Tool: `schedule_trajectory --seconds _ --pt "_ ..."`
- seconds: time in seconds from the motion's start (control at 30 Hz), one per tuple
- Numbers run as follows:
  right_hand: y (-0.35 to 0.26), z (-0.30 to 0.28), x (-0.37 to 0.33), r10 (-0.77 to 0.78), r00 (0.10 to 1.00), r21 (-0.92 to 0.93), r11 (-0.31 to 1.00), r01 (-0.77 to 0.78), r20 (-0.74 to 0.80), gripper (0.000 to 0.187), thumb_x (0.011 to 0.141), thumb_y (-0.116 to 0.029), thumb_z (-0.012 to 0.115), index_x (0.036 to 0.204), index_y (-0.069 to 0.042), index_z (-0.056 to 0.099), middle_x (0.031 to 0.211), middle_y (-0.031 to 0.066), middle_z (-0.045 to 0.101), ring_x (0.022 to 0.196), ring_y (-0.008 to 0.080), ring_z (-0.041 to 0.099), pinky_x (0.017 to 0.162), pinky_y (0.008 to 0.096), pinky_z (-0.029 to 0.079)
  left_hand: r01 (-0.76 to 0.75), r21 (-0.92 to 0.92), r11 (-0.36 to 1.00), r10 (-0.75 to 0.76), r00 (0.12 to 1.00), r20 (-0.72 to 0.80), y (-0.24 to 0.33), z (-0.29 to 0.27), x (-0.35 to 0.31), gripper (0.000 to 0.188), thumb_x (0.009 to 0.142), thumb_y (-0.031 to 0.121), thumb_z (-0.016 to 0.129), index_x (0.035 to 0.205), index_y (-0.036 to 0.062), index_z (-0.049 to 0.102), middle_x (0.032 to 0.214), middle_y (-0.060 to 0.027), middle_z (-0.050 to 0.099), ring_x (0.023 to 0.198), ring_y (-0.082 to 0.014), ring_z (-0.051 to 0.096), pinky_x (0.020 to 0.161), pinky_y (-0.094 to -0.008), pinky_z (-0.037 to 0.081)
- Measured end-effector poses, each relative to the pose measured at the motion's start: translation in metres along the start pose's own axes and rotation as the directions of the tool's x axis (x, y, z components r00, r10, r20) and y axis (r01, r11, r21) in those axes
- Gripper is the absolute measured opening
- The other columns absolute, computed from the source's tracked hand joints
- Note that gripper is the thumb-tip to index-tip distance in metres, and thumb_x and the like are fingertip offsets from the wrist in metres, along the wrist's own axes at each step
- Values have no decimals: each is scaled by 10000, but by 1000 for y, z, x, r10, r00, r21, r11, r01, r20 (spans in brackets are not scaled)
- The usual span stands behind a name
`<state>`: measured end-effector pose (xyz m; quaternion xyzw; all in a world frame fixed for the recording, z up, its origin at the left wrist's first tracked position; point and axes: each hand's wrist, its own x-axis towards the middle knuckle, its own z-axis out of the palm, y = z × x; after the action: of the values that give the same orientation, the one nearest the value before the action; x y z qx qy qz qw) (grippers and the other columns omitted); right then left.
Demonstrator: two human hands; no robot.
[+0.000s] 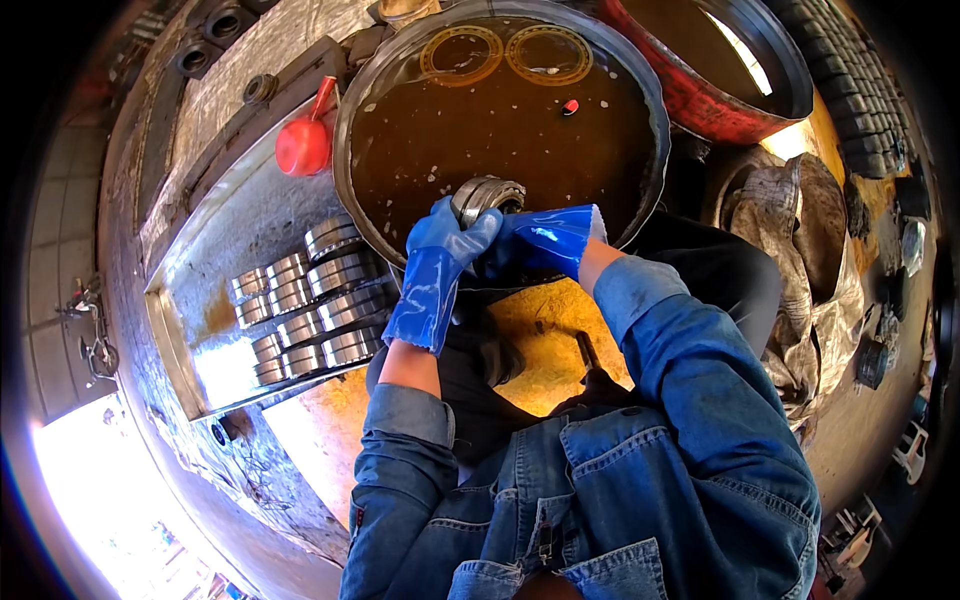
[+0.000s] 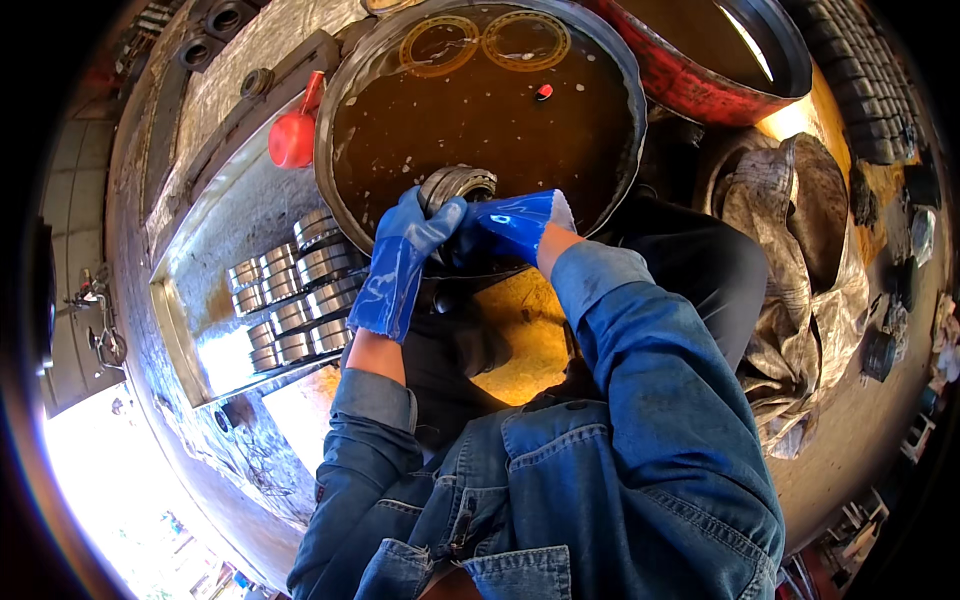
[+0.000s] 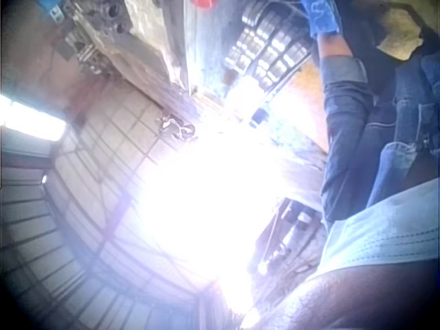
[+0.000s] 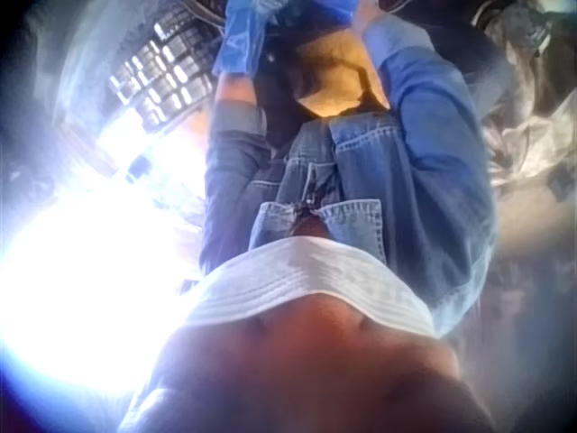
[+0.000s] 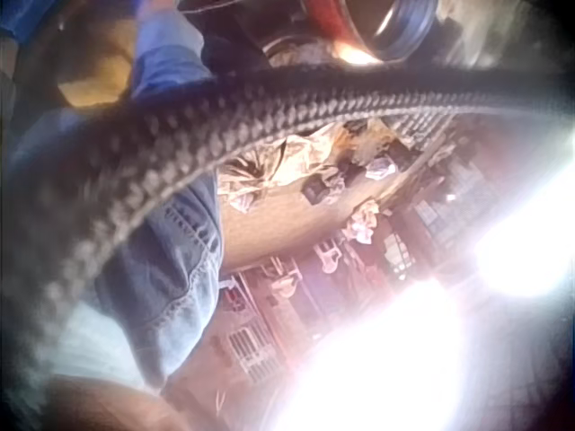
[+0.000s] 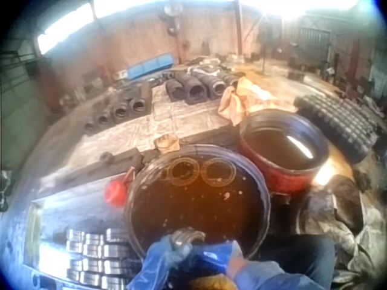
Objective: The person cleans cylindrical metal bearings by dipping them into a container of dark liquid and scrubbing them with a small brush. The person handles the bearings one at a time, rotating them to clean all surfaces, and places the cleaned items onto a metal tray.
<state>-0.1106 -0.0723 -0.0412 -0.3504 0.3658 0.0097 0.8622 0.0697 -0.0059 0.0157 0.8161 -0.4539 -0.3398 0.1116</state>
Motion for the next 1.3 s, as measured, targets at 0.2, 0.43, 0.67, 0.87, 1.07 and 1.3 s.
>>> schedule_trajectory --seconds 0.2,0.43,0.67,0.87,1.07,1.3 --pt "12 29 -8 -427 900 -321 868 379 -91 330 966 -183 643 1276 -70 658 1258 91 669 1152 231 620 965 354 481 -45 13 999 44 998 44 11 -2 3 829 843 574 747 1415 3 565 1290 -250 684 1220 -383 657 1062 -412 503" --pt "-44 38 -44 93 989 -407 903 -134 -119 322 948 -86 641 1269 -72 654 1216 90 680 1050 200 616 941 303 470 43 43 998 -46 997 63 14 -5 0 862 830 612 740 1413 1 566 1288 -257 683 1228 -393 652 1064 -421 500" --pt "-17 31 -20 -290 955 -302 918 257 -69 245 944 -115 653 1183 -72 680 1171 80 686 1041 206 620 933 336 481 -16 46 999 16 1000 0 21 -6 -6 797 826 622 717 1342 22 619 1228 -217 717 1181 -390 671 1039 -435 510" --pt "18 24 33 -822 553 -814 224 536 137 253 938 -128 663 1183 -65 674 1170 75 688 1091 220 632 977 372 485 10 37 999 -10 1000 5 16 -4 -5 770 833 609 719 1327 24 627 1211 -215 721 1172 -387 676 1025 -424 519" --pt "-24 18 -21 71 987 -149 985 -92 -141 364 934 -83 642 1298 -62 639 1206 93 676 1081 224 632 955 380 494 -6 45 999 6 1000 -3 22 -10 -11 766 842 613 712 1313 15 627 1202 -216 724 1165 -386 680 1024 -419 520" --pt "10 34 3 -765 640 -645 455 613 68 356 959 -95 617 1310 -44 623 1262 134 673 1179 228 620 1036 376 464 -30 90 996 30 1000 2 11 -3 -1 805 841 636 702 1346 18 605 1220 -247 710 1169 -409 671 1036 -437 513"
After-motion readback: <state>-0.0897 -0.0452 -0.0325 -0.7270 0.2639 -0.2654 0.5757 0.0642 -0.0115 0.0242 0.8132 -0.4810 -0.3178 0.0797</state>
